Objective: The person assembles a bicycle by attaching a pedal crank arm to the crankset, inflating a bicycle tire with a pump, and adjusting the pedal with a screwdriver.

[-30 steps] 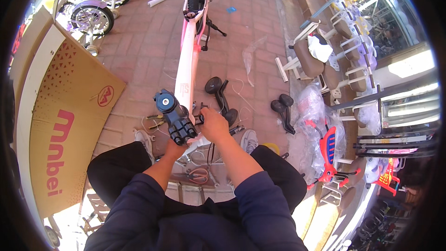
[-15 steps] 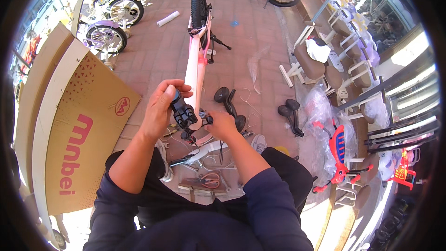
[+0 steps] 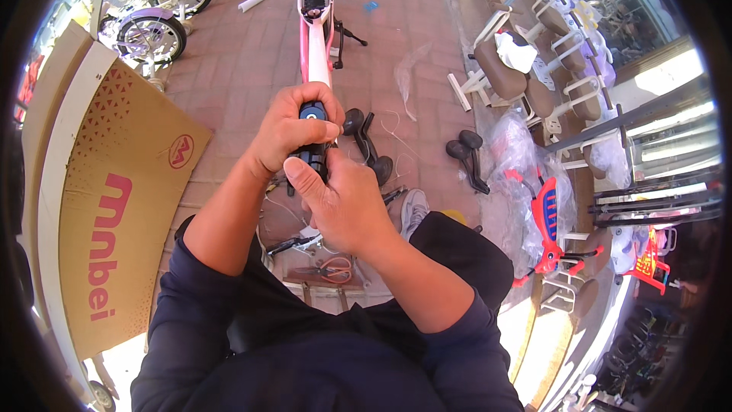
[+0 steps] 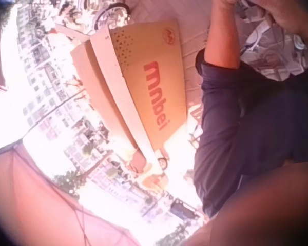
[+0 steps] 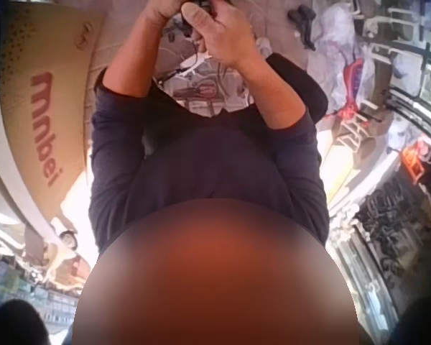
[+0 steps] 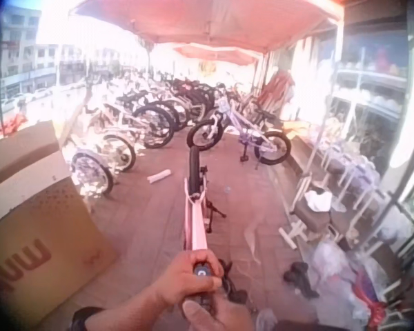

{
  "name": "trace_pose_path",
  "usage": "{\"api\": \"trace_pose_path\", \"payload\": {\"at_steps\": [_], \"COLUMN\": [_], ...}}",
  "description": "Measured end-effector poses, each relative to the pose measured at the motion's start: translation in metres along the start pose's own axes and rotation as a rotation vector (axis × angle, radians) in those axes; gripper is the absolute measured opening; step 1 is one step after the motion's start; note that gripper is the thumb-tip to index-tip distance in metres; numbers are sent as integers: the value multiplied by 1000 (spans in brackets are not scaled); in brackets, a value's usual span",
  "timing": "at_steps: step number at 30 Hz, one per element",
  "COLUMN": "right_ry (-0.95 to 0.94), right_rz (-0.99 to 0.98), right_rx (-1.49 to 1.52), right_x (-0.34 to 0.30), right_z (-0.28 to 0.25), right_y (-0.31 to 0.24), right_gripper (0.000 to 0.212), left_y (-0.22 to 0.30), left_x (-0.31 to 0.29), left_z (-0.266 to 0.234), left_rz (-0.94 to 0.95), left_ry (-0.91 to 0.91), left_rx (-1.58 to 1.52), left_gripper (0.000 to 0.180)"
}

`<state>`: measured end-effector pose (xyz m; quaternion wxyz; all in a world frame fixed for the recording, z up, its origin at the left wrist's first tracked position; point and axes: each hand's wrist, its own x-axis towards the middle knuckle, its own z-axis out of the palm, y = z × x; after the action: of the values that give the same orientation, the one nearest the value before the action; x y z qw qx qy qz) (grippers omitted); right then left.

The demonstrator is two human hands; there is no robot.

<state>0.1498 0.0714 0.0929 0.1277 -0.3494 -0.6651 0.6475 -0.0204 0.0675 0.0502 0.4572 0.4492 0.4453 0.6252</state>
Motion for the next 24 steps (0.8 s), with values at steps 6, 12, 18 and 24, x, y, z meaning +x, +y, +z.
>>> {"api": "trace_pose_path", "payload": {"at_steps": [6,12,18,24], "right_ry": [-153,-331,-200,243], "right_rz": [-59,582,625,694], "right_rx": [-24,-383,-1005,-891], "right_x": [3,36,41,35], "right_z": [-31,-153,-146,-80], "right_y": [9,119,412,479], "right_gripper": [60,37,31,30], "left_y": [-1,-2,16,11], "left_x": [3,-9,-11,-24], "left_z": [7,6,14,3], "left_rz": [-30,3,-74,-5], "left_ry": [-28,107,171,210], "left_rx": [-28,-33,-78,128], "left_gripper": [15,30,30,42]}}
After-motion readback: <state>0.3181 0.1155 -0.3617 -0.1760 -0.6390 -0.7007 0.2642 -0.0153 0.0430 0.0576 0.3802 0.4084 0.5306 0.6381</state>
